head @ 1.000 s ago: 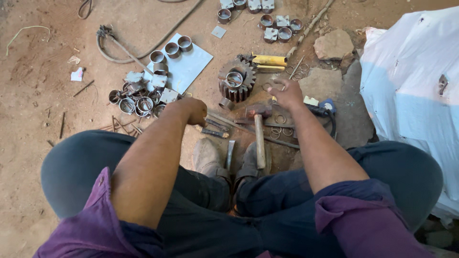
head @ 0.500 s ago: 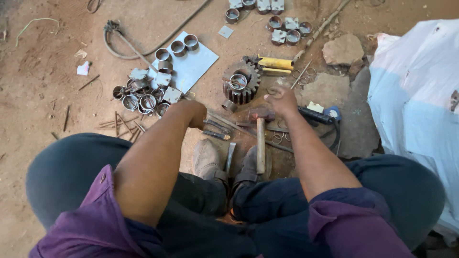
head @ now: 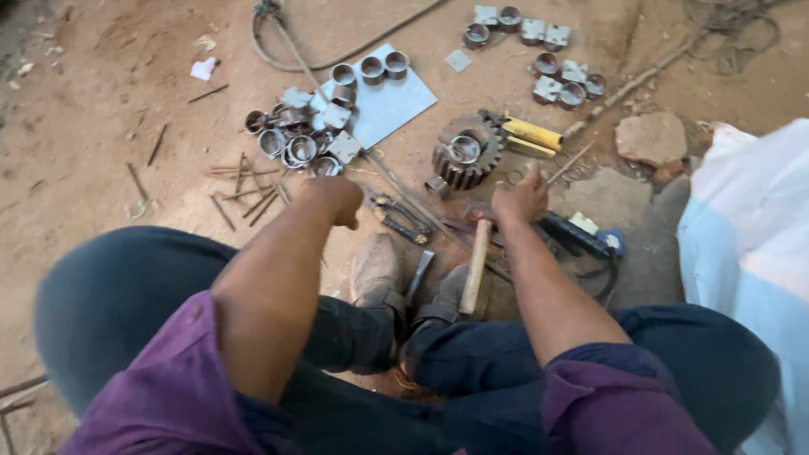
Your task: The person assembles metal rings onto a gear, uses a hammer to align them, and secures them to the gear teeth using a welding torch while working on the ground.
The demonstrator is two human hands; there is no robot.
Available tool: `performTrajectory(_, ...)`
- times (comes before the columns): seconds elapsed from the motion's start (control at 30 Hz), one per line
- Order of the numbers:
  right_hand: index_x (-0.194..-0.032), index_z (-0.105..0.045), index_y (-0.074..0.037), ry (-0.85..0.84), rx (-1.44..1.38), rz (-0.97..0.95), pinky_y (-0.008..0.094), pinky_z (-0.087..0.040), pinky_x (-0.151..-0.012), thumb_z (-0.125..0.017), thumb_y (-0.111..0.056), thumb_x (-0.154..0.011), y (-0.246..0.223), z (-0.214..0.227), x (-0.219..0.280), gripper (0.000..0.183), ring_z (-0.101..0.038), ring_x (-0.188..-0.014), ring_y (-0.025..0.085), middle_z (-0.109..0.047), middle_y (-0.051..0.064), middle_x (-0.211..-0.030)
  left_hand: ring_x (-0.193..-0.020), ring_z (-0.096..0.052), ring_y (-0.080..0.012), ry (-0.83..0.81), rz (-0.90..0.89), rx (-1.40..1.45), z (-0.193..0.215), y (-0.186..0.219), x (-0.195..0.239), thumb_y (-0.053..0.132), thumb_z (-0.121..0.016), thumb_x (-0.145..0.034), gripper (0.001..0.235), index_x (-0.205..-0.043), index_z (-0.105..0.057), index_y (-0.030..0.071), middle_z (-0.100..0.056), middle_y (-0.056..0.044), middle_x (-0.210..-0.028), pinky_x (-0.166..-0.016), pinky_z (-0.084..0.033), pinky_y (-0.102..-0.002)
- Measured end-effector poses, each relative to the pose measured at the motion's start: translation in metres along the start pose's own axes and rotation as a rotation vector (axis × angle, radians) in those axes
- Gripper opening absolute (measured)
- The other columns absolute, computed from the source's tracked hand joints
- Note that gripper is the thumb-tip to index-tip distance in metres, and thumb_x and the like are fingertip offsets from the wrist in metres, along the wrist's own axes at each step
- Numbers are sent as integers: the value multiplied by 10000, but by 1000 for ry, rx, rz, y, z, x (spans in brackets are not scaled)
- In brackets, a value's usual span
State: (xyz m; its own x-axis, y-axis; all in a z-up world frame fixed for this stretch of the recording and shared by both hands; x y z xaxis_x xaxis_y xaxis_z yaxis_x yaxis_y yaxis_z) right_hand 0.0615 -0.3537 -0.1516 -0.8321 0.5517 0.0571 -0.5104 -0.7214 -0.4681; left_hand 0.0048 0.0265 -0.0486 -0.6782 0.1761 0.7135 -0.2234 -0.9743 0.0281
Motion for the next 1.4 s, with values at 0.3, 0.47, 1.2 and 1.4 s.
performTrajectory(0.3,-1612,-263,-238,92,-60,11,560,-149,-1213,-858,-400,-769,13,14,-3,1044,-225,-1499,401,-301,206,-1591,-1179,-696,-311,-7,-77,-38,-11,13,-28,366,-857,-804,486,-1221,-761,135,-738,-87,-1277,-939,-580,-448)
performTrajectory(0.47,-1553,-345,-202,117,4,-43,559,-180,-1179,-872,-371,-752,35,34,-7,974,-253,-1457,416,-308,219,-1554,-1199,-669,-320,-39,-128,-100,-14,26,-46,393,-854,-807,511,-1245,-737,157,-704,-89,-1302,-951,-566,-477)
performTrajectory(1.2,-1061,-769,-98,-583,-164,233,344,-570,-626,-775,-270,-869,19,-18,57,257,-719,-654,186,-786,70,-895,-1247,-628,-327,-49,-234,-16,-7,41,-44,409,-790,-834,490,-1275,-701,214,-676,-85,-1327,-1045,-510,-480)
performTrajectory(1.4,-1080,-768,-112,-733,-54,316,353,-567,-567,-788,-266,-857,-1,-47,71,271,-707,-586,183,-773,91,-871,-1221,-646,-326,-46,-269,-82,-33,8,-72,459,-780,-851,482,-1234,-728,170,-697,-93,-1300,-996,-540,-473)
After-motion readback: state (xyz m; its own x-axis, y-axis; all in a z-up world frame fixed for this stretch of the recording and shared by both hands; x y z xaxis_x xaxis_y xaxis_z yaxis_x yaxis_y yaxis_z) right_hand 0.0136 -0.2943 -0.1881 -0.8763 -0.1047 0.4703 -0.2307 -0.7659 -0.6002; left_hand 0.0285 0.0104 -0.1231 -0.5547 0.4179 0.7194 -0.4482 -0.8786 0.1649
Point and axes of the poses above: each hand's wrist, its own x-axis away from the middle knuckle, its own z-axis out of the back of the hand, y = z × x, the point moved 7 cm from there along -x, towards the middle knuckle
